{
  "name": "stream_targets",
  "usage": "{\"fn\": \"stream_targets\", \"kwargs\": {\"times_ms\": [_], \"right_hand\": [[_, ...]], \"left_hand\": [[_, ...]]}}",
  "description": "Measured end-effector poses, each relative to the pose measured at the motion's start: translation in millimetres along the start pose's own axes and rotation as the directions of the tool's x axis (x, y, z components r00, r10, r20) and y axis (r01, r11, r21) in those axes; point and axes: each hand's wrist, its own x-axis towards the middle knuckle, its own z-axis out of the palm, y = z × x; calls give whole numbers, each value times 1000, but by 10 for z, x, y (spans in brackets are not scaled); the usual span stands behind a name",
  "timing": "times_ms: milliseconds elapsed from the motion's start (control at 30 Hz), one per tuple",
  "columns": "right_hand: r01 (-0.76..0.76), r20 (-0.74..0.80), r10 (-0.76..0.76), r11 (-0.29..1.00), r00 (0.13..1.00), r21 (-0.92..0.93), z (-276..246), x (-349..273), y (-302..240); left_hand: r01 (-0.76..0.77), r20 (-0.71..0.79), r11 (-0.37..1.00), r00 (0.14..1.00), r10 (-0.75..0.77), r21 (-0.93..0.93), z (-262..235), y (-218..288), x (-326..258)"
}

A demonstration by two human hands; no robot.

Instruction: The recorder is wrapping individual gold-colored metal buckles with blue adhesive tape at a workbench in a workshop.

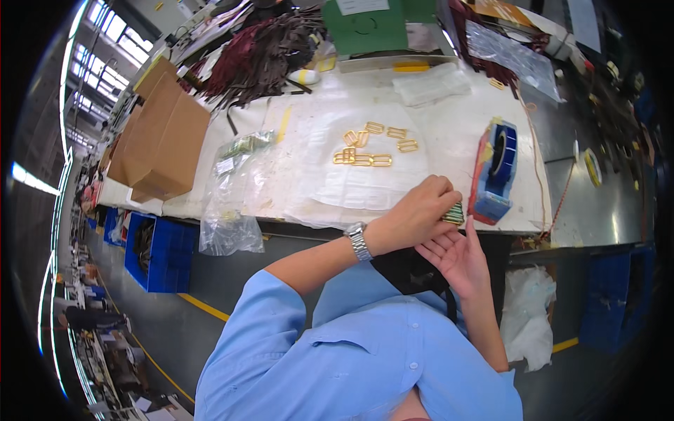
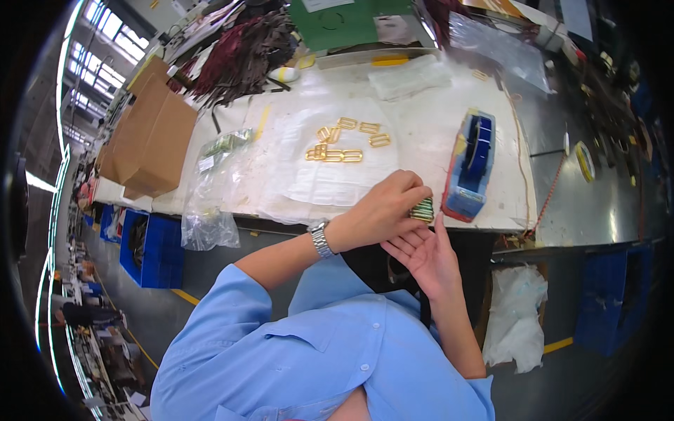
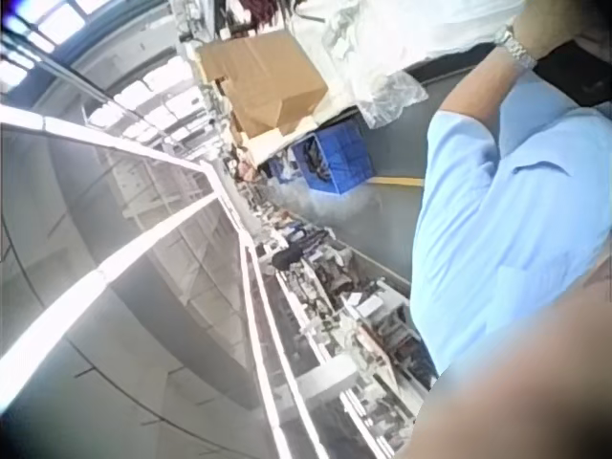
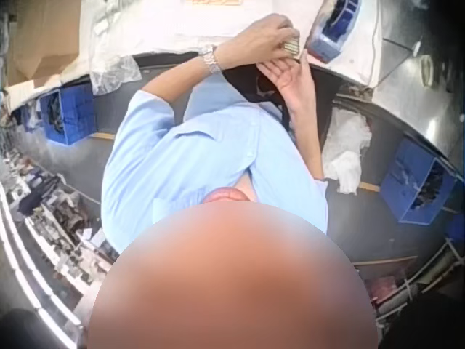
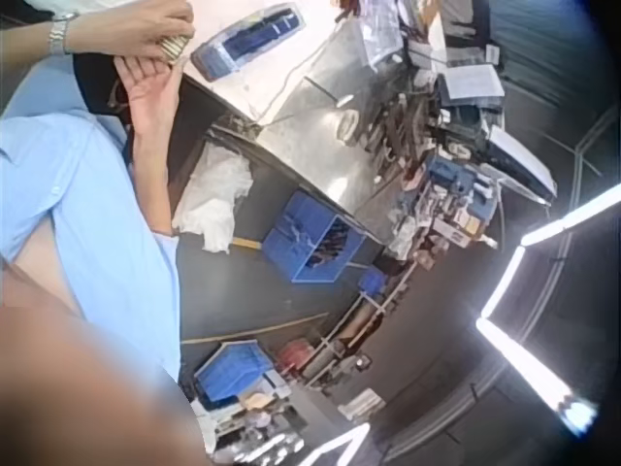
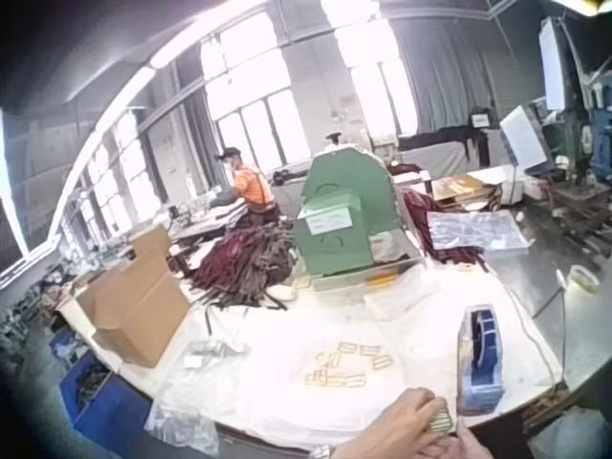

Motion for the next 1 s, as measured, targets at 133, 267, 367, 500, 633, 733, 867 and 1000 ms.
{"fn": "stream_targets", "kwargs": {"times_ms": [133, 267, 367, 500, 633, 733, 867, 1000], "right_hand": [[51, -55, -49, 998, 997, 28, 110, 162, 158], [-18, -59, 21, 999, 998, 49, 49, 71, 37], [3, -42, -2, 1000, 999, 27, 58, 54, -11], [0, 23, -2, 997, 1000, 74, 278, 16, -72], [76, -35, -73, 993, 997, 88, 501, -34, -71], [-9, -166, 30, 992, 986, 126, 392, 71, 32], [-141, -189, 156, 986, 970, 86, 535, 204, 206], [-272, -237, 258, 962, 937, -26, 730, 397, 485]], "left_hand": [[-38, 18, 993, 999, 36, 109, -122, -108, -49], [-108, -80, 967, 988, 129, 231, 14, -2, -76], [-136, -119, 972, 980, 160, 192, -5, 37, -52], [-194, -238, 967, 944, 230, 166, -140, 257, -96], [-214, -242, 973, 943, 228, 84, -129, 473, -257], [-112, -327, 985, 933, 151, 133, -177, 536, -427], [-8, -318, 991, 947, 51, 136, -341, 536, -736], [98, -331, 992, 941, -68, 77, -418, 520, -1110]]}}
